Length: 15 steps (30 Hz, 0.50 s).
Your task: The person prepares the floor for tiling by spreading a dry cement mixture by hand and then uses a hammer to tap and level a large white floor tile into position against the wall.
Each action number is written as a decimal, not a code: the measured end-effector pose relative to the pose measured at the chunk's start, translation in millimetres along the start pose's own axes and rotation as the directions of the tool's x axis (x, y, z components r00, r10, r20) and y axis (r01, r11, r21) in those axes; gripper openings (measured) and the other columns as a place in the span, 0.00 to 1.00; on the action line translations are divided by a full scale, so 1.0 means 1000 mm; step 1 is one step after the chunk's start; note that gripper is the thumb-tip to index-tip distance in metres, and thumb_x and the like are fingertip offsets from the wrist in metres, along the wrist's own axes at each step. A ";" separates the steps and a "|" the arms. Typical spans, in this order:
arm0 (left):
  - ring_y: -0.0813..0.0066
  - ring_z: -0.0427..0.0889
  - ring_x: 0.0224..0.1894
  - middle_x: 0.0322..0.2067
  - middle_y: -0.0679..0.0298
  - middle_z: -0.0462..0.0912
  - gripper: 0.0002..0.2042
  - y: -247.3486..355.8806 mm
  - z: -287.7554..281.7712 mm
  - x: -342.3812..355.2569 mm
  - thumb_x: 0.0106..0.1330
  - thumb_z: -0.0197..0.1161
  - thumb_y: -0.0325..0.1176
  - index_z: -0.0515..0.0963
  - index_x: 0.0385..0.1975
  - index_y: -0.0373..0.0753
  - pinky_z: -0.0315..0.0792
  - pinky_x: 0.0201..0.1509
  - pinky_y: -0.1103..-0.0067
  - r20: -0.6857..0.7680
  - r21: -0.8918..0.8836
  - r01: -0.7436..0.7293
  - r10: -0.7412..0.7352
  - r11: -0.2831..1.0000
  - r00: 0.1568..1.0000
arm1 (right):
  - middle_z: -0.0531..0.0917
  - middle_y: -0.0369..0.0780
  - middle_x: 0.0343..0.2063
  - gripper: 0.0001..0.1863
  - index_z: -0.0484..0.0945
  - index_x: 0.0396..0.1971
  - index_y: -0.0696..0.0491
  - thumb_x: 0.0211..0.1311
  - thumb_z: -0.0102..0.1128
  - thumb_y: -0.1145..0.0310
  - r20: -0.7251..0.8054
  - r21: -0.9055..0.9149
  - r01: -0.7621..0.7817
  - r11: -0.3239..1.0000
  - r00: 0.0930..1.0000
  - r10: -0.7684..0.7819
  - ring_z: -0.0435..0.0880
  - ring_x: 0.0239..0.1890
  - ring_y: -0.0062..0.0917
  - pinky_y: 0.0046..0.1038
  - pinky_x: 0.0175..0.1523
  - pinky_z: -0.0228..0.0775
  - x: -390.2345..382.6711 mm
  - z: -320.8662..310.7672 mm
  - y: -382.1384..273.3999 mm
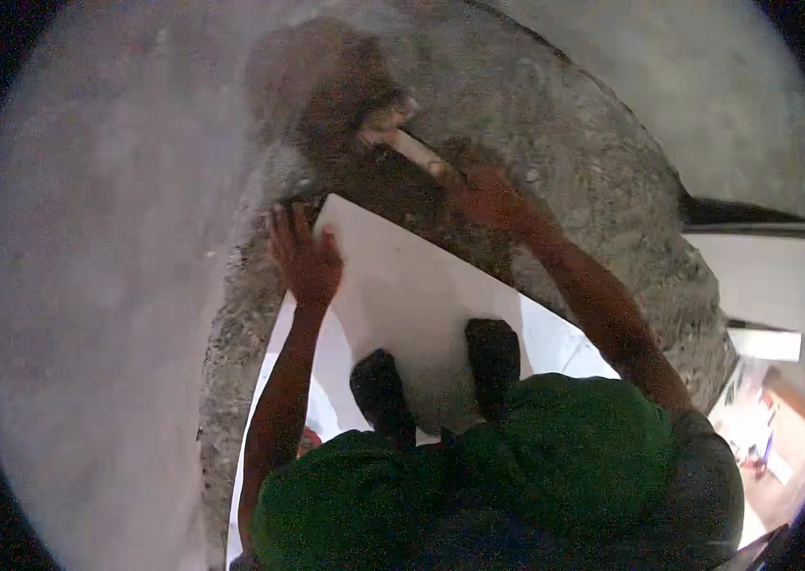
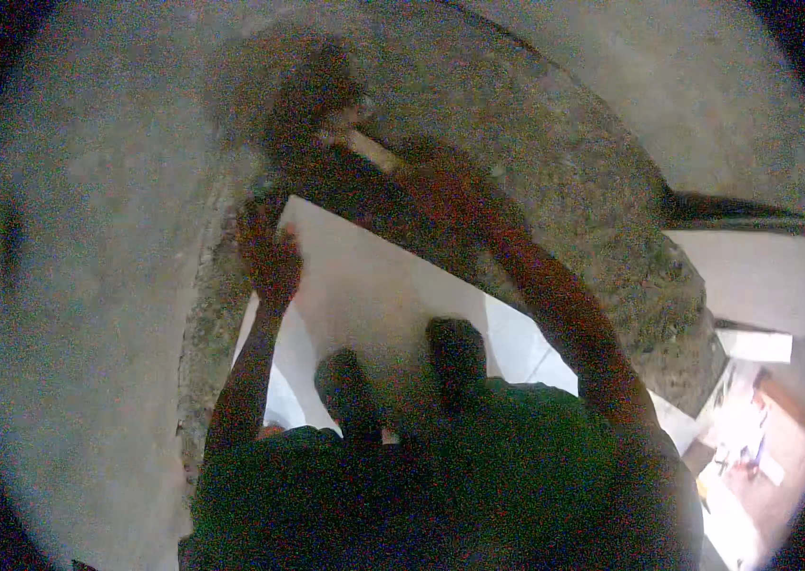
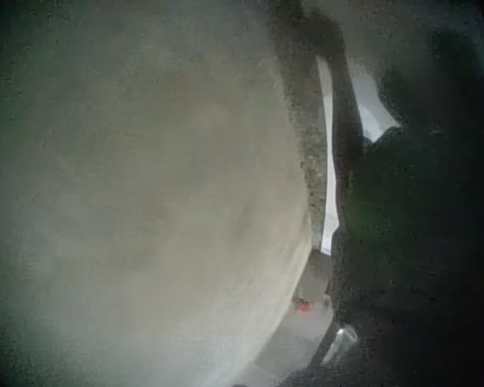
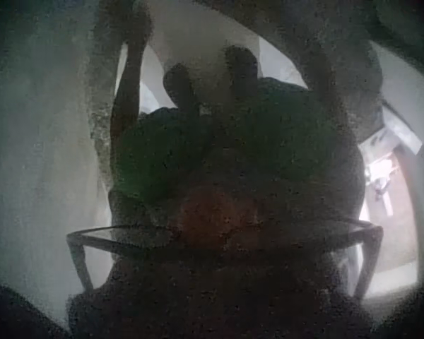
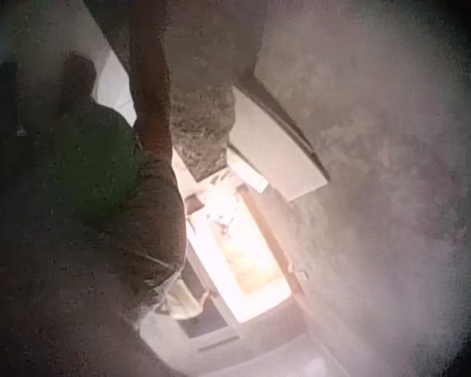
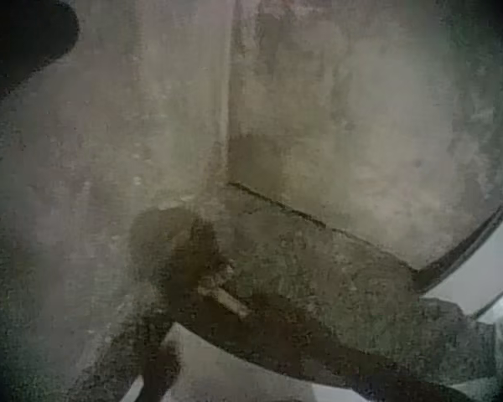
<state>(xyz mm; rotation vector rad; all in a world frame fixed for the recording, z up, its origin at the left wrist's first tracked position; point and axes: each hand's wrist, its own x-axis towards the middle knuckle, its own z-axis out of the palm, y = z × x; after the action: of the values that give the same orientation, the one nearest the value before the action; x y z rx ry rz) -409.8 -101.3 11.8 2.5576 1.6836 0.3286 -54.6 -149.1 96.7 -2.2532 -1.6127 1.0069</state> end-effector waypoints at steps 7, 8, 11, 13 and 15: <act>0.35 0.44 0.80 0.78 0.42 0.50 0.36 -0.007 -0.014 0.001 0.77 0.53 0.54 0.58 0.77 0.38 0.45 0.79 0.43 0.012 -0.087 0.032 -0.031 0.996 0.999 | 0.83 0.49 0.21 0.33 0.85 0.38 0.62 0.76 0.54 0.41 -0.469 0.448 0.335 0.829 0.877 -0.101 0.83 0.22 0.40 0.44 0.31 0.75 -0.050 -0.086 -0.037; 0.35 0.44 0.80 0.78 0.42 0.50 0.36 -0.007 -0.016 0.007 0.77 0.54 0.54 0.58 0.77 0.38 0.45 0.79 0.44 0.017 -0.092 0.043 -0.041 0.995 0.999 | 0.82 0.48 0.20 0.34 0.84 0.37 0.62 0.75 0.53 0.39 -0.546 0.378 0.363 0.852 0.830 -0.111 0.83 0.22 0.39 0.44 0.31 0.75 -0.042 -0.080 -0.024; 0.33 0.43 0.80 0.78 0.40 0.49 0.37 0.027 -0.022 0.056 0.75 0.58 0.50 0.56 0.78 0.38 0.45 0.80 0.45 0.095 -0.211 -0.103 0.126 0.972 0.988 | 0.80 0.47 0.18 0.39 0.83 0.35 0.61 0.72 0.51 0.33 -0.508 0.029 -0.096 0.995 0.856 0.097 0.82 0.21 0.38 0.43 0.29 0.74 -0.011 -0.012 0.096; 0.33 0.43 0.80 0.77 0.38 0.49 0.38 0.072 -0.036 0.088 0.72 0.62 0.42 0.55 0.78 0.37 0.46 0.80 0.47 0.050 -0.265 -0.399 0.425 0.878 0.904 | 0.79 0.46 0.17 0.42 0.82 0.33 0.61 0.70 0.50 0.28 -0.378 -0.119 -0.282 0.952 0.899 0.219 0.81 0.20 0.37 0.42 0.28 0.73 -0.008 0.015 0.184; 0.33 0.43 0.80 0.78 0.38 0.48 0.38 0.060 -0.051 0.121 0.70 0.63 0.40 0.55 0.77 0.36 0.46 0.80 0.47 0.100 -0.283 -0.444 0.487 0.850 0.868 | 0.78 0.46 0.16 0.44 0.82 0.34 0.61 0.69 0.49 0.26 -0.273 -0.007 -0.404 0.915 0.881 0.387 0.81 0.20 0.35 0.42 0.28 0.73 0.000 0.003 0.116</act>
<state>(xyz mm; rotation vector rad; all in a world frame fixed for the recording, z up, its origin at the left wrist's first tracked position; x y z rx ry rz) -320.1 -17.8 88.7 2.6733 0.8764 0.3122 31.9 -194.9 34.2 -2.6943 -1.1126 0.6895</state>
